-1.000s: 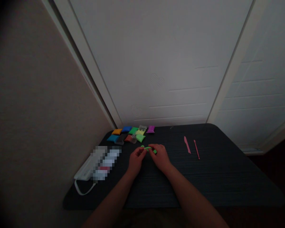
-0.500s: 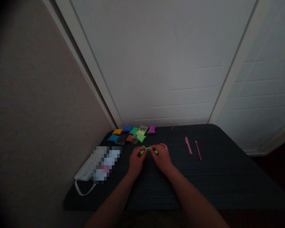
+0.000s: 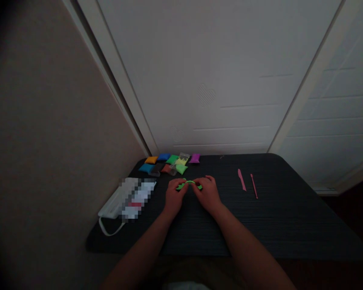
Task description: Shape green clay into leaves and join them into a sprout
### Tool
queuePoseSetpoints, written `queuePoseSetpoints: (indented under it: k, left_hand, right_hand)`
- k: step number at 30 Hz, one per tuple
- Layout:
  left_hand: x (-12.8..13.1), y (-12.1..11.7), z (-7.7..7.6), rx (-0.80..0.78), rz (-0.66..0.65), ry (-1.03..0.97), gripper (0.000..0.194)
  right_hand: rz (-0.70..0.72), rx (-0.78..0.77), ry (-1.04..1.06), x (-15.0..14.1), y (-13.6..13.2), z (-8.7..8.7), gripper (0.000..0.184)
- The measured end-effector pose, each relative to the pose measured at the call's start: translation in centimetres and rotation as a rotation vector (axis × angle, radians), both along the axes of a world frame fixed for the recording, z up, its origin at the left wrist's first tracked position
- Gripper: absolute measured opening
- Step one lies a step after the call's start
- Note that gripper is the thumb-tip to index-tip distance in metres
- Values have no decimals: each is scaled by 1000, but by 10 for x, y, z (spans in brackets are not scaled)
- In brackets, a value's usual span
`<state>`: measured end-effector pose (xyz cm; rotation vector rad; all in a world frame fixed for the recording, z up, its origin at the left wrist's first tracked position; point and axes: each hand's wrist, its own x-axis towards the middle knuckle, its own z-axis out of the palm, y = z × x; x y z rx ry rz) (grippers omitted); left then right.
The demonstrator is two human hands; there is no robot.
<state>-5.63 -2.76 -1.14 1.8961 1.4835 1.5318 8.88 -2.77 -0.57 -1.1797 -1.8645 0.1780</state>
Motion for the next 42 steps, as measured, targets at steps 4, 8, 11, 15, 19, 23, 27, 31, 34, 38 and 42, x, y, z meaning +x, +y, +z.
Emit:
queuePoseSetpoints:
  k: [4, 8, 11, 15, 19, 23, 27, 31, 34, 38, 42]
  left_hand:
    - [0, 2, -1, 27, -29, 9, 15]
    - [0, 4, -2, 46, -40, 9, 13]
    - [1, 4, -3, 22, -44, -5, 13]
    - [1, 3, -2, 11, -49, -20, 14]
    - [2, 3, -2, 5, -32, -31, 13]
    - [1, 3, -2, -7, -36, -32, 13]
    - [-1, 3, -2, -16, -49, -29, 15]
    - [-1, 2, -1, -14, -33, -11, 15]
    - [-1, 1, 1, 17, -41, 26, 16]
    - [-2, 0, 5, 92, -106, 221, 31]
    - [-5, 1, 6, 100, -143, 354, 27]
  right_hand:
    - [-13, -14, 24, 0, 0, 1, 13]
    - [-28, -7, 47, 0, -2, 3, 13]
    - [-30, -4, 53, 0, -3, 5, 12]
    - [-35, -8, 67, 0, -4, 6, 12]
    - [-55, -3, 77, 0, -3, 5, 12]
    - [-57, -11, 74, 0, -3, 5, 13]
    - [-57, -21, 79, 1, -4, 6, 13]
    - [-52, -26, 79, 0, -4, 8, 14]
    - [-56, -29, 78, 0, -4, 8, 14]
    - [-26, -85, 44, 3, 0, 6, 12]
    - [27, -128, 16, 6, 2, 4, 11]
